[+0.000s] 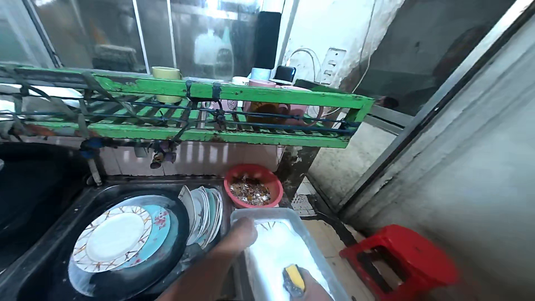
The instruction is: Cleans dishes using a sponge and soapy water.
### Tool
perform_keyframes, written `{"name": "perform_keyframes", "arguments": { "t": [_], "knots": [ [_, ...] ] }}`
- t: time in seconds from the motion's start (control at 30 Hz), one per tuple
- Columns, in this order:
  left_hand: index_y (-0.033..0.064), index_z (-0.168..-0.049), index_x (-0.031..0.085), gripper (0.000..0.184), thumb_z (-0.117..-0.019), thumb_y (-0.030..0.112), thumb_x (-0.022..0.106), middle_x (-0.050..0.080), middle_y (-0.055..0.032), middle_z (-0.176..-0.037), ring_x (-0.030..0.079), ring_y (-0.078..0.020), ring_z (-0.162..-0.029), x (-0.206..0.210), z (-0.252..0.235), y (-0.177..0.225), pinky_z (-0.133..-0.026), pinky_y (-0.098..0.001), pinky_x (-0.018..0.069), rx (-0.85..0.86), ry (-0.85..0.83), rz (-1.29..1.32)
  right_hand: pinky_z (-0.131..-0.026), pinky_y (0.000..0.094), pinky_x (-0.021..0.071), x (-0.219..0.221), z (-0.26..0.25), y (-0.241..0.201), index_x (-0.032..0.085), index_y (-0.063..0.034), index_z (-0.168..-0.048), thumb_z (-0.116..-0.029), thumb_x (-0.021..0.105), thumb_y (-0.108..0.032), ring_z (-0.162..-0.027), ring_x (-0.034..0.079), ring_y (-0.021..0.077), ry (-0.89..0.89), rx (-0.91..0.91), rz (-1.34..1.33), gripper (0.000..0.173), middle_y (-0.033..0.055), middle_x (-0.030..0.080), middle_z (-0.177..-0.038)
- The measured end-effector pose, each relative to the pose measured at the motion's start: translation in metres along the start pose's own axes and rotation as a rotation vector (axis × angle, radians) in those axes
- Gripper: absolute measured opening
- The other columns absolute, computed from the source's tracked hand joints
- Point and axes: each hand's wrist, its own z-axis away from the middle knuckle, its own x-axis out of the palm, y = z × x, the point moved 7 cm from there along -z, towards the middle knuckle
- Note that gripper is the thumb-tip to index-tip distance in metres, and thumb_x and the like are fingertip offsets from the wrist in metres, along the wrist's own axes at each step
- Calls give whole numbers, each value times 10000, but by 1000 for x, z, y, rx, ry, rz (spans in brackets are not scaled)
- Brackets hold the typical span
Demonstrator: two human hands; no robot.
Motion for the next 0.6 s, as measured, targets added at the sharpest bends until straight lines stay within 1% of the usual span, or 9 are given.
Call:
{"name": "perform_keyframes", "arguments": {
  "t": [0.1,0.2,0.23,0.3,0.4,0.43,0.47,0.53,0.6],
  "knots": [
    [18,-1327,612,369,-988,164,613,631,-207,-1275,612,-307,-1163,11,20,-10,-993,-493,488,9,104,536,-1020,625,485,-5,1,-1,485,-21,-1474,-842,776,-257,-1187,643,411,34,-7,-69,735,247,663,-1273],
    [165,-1535,426,656,-930,12,630,590,-186,-1357,614,-272,-1146,37,51,-7,-950,-464,510,-10,52,937,-1003,605,493,-19,7,-2,465,29,-1468,-846,774,-156,-1149,647,417,161,-16,-352,719,289,655,-1236],
    [193,-1557,394,715,-914,-49,594,596,-183,-1340,627,-262,-1098,41,59,-4,-910,-453,524,-6,31,976,-990,589,502,-25,11,-6,469,53,-1450,-833,768,-111,-1131,647,409,238,-51,-472,706,301,645,-1229],
    [202,-1578,356,775,-892,-109,538,605,-186,-1327,650,-264,-1067,41,71,6,-874,-456,549,18,-17,1024,-1033,559,474,-38,24,-25,455,102,-1431,-783,748,-76,-1208,586,404,352,-178,-624,732,327,571,-1319],
    [155,-1622,189,776,-943,-67,493,565,-196,-1376,641,-234,-1103,35,93,29,-915,-420,547,80,-91,992,-1105,561,412,-40,41,-75,431,156,-1425,-720,759,-101,-1330,480,454,409,-372,-671,819,379,460,-1433],
    [148,-1635,127,800,-956,-54,499,562,-209,-1354,630,-236,-1085,32,103,34,-902,-417,535,49,-82,954,-1099,548,421,-39,37,-84,441,155,-1415,-710,754,-97,-1323,488,448,441,-394,-664,811,376,471,-1420],
    [146,-1637,85,841,-942,-64,509,564,-212,-1315,627,-237,-1054,31,111,37,-868,-411,537,13,-73,923,-1092,549,426,-39,24,-85,445,150,-1414,-730,754,-88,-1308,501,448,474,-363,-653,787,370,490,-1399],
    [118,-1638,58,872,-925,-91,514,523,-262,-1385,603,-306,-1147,29,128,42,-929,-465,517,-41,-72,876,-1117,570,408,-42,-15,-69,452,117,-1436,-813,784,-83,-1326,500,462,516,-196,-631,734,360,505,-1405],
    [79,-1630,89,847,-922,-85,525,521,-273,-1386,598,-322,-1166,29,133,39,-951,-479,509,-50,-57,837,-1105,572,418,-37,-29,-64,470,110,-1419,-813,781,-73,-1311,510,456,536,-163,-667,706,355,509,-1396]
  ]
}}
